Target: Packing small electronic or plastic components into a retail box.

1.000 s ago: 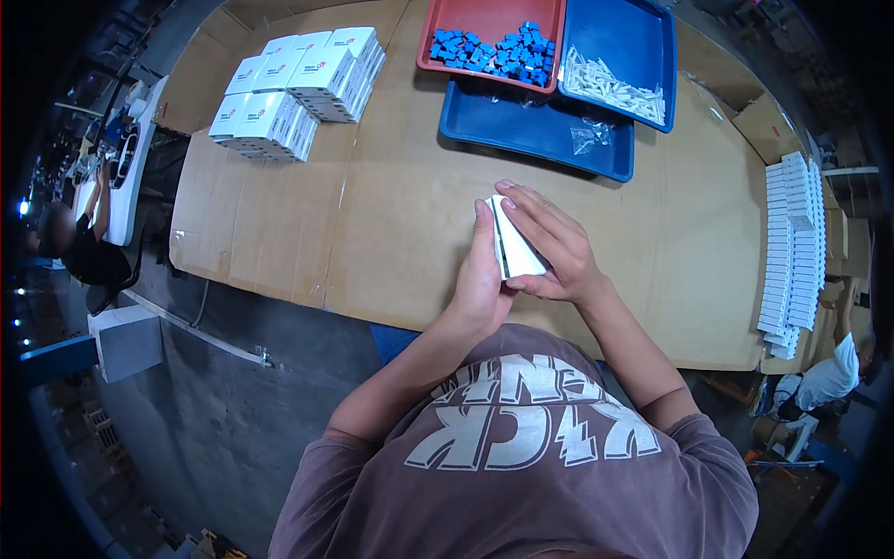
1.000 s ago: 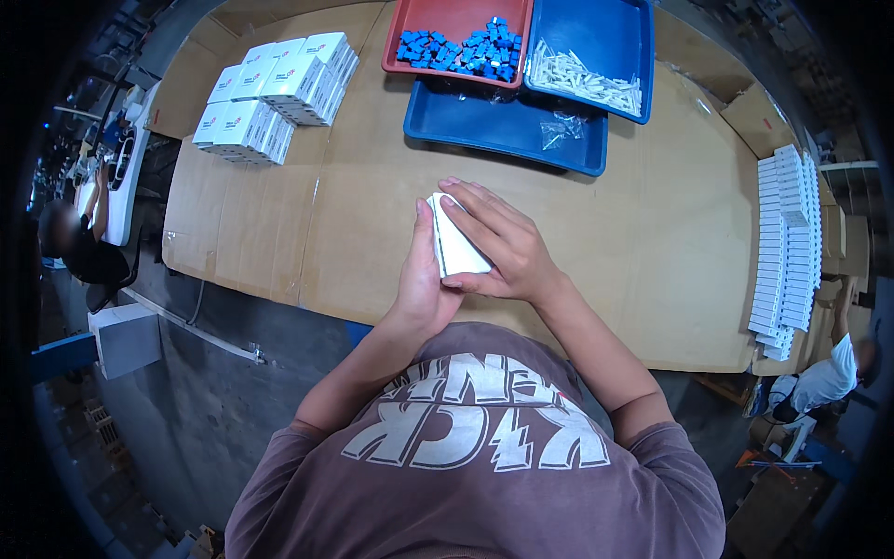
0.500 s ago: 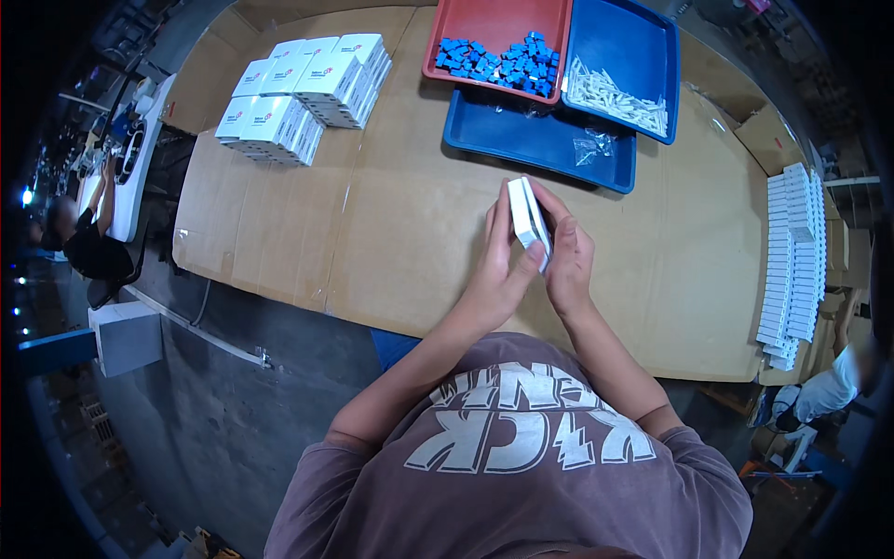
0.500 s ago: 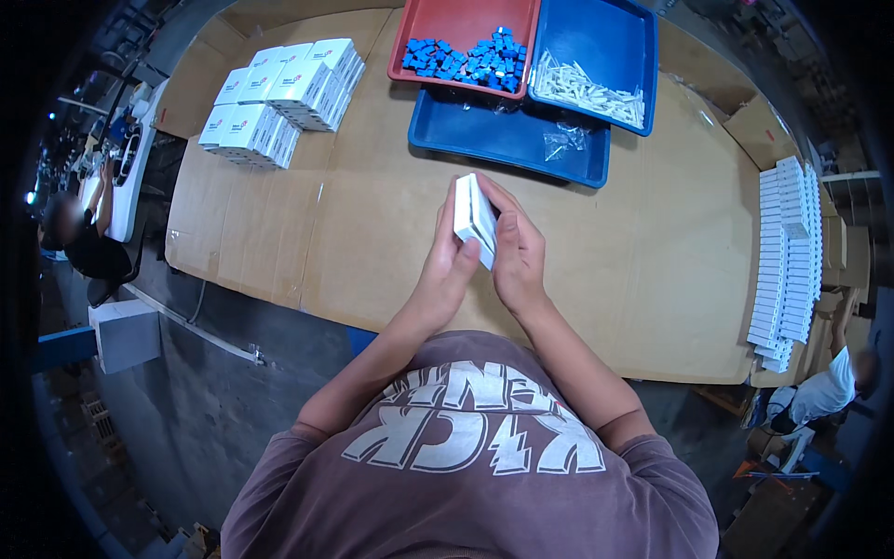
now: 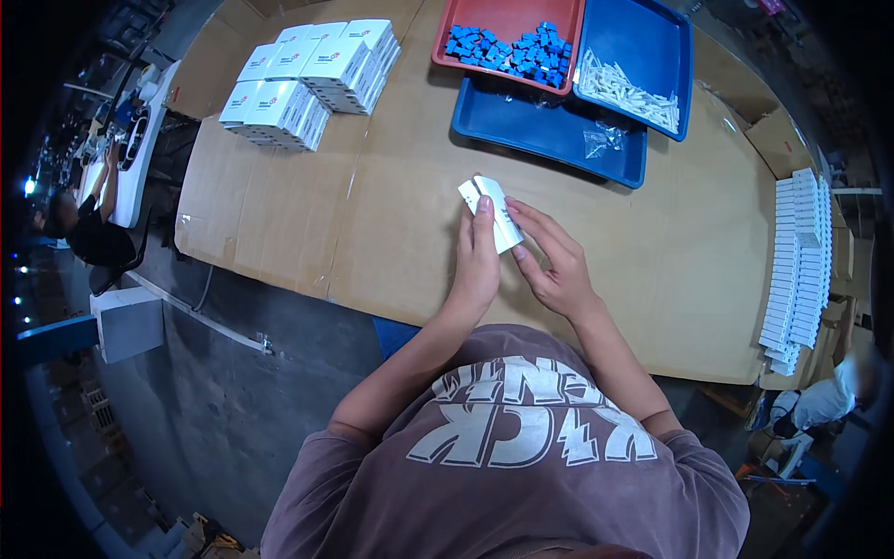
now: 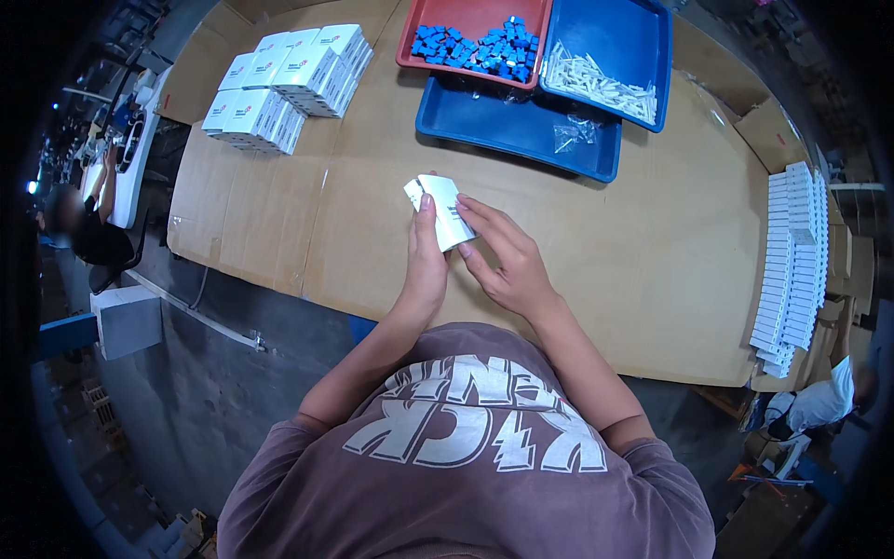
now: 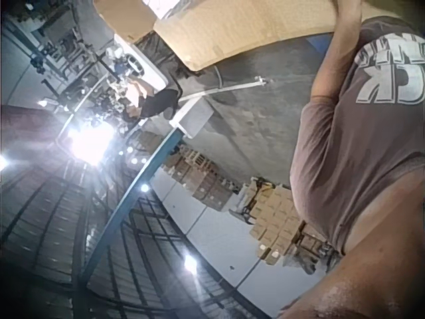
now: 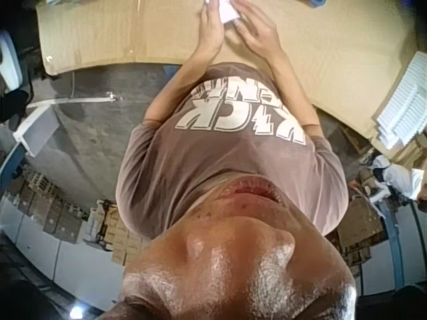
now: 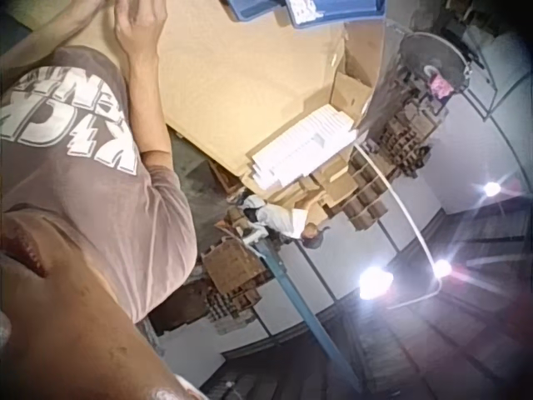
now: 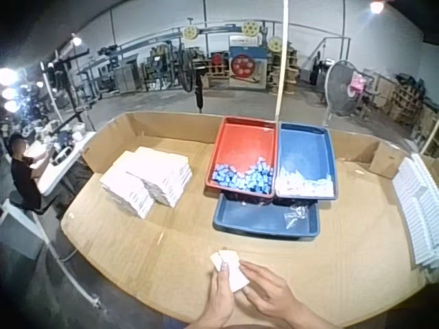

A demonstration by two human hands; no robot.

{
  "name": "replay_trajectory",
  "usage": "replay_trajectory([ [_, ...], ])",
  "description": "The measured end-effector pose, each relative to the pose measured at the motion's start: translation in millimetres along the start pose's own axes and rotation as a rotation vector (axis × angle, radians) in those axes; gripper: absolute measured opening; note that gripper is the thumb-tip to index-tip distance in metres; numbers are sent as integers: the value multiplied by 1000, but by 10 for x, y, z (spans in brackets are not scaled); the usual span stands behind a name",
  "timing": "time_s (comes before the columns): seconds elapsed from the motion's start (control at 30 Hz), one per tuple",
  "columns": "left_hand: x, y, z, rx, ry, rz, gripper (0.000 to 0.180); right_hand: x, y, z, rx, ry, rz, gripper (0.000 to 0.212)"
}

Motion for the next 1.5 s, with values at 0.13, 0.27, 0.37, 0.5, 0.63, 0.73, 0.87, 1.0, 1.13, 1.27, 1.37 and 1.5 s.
replay_trajectory([
  [0.13, 7, 8, -21, 37, -11, 7, 59, -49, -4, -35, 84, 65, 35, 46],
  [0.27, 19, 30, 58, -13, -154, 76, 60, -69, -2, -8, 87, 97, 67, 41],
  [0.37, 40, 46, 21, 1, -167, 95, 61, -125, 22, -15, 75, 155, 100, 38],
  [0.5, 69, 63, -10, 51, -143, 144, 61, -162, 42, 23, 49, 221, 160, 34],
  [0.63, 98, 48, -14, 32, -125, 158, 62, -202, 30, 7, 59, 221, 172, 32],
  [0.73, 102, 59, 7, 33, -102, 182, 63, -211, 24, -29, 95, 214, 198, 31],
  [0.87, 92, 75, 49, 34, -88, 202, 62, -216, 34, -34, 109, 212, 215, 31],
  [1.0, 110, 63, 13, 13, -78, 206, 59, -224, 44, -26, 118, 206, 232, 31],
  [1.13, 111, 53, -70, 37, -38, 168, 57, -201, 56, -14, 120, 195, 244, 31],
  [1.27, 105, -62, 45, -65, -76, 118, 60, -171, -47, -3, 25, 20, 169, 34],
  [1.37, 67, -145, 222, -129, 38, 11, 64, -89, -109, 86, -48, -163, 77, 38],
  [1.5, -90, -153, 527, -506, -203, -211, 82, -97, -1, 579, -607, -699, -74, 48],
])
Point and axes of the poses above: each hand's wrist, its own y-axis away from the middle knuckle, its own x-axis out of the back of the hand, z = x × y, the point moved 10 cm from there along -y, towards the middle knuckle, and after that the axes turned 9 degrees about -x, right-handed, at the moved point
